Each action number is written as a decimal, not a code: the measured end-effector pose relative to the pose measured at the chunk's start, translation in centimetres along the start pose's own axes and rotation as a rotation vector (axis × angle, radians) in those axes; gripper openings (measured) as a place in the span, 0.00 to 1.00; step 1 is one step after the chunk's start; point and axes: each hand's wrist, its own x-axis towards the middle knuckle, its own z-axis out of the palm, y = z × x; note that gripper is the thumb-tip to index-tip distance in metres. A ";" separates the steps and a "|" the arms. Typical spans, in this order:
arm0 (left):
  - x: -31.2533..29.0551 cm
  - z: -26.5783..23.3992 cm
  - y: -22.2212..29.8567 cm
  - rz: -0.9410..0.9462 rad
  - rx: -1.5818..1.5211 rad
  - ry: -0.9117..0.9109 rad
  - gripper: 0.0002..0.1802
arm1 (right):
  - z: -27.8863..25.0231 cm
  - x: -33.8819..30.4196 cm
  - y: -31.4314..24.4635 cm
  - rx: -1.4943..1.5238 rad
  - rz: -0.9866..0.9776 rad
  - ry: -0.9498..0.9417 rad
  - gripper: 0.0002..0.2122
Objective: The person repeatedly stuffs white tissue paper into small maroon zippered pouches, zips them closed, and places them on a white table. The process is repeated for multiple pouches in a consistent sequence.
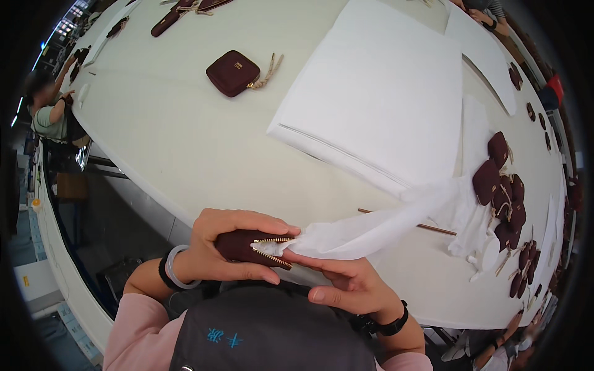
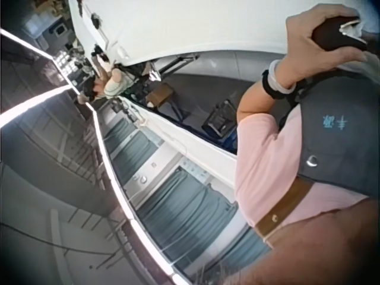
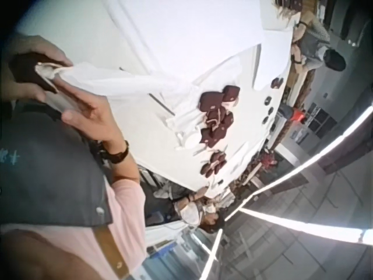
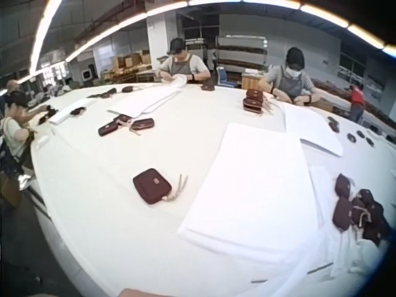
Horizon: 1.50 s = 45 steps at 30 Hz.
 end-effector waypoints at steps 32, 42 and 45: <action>0.1 1.1 -2.0 -0.282 -0.127 0.018 0.34 | 2.9 1.0 -6.8 -1.517 -0.508 0.146 0.17; -1.6 0.8 -2.5 -0.376 -0.442 -0.089 0.29 | 1.5 -0.2 -0.7 -1.239 -0.513 0.158 0.18; -2.0 1.0 -2.9 -0.380 -0.434 -0.117 0.30 | 2.3 0.2 -0.6 -1.254 -0.489 0.185 0.19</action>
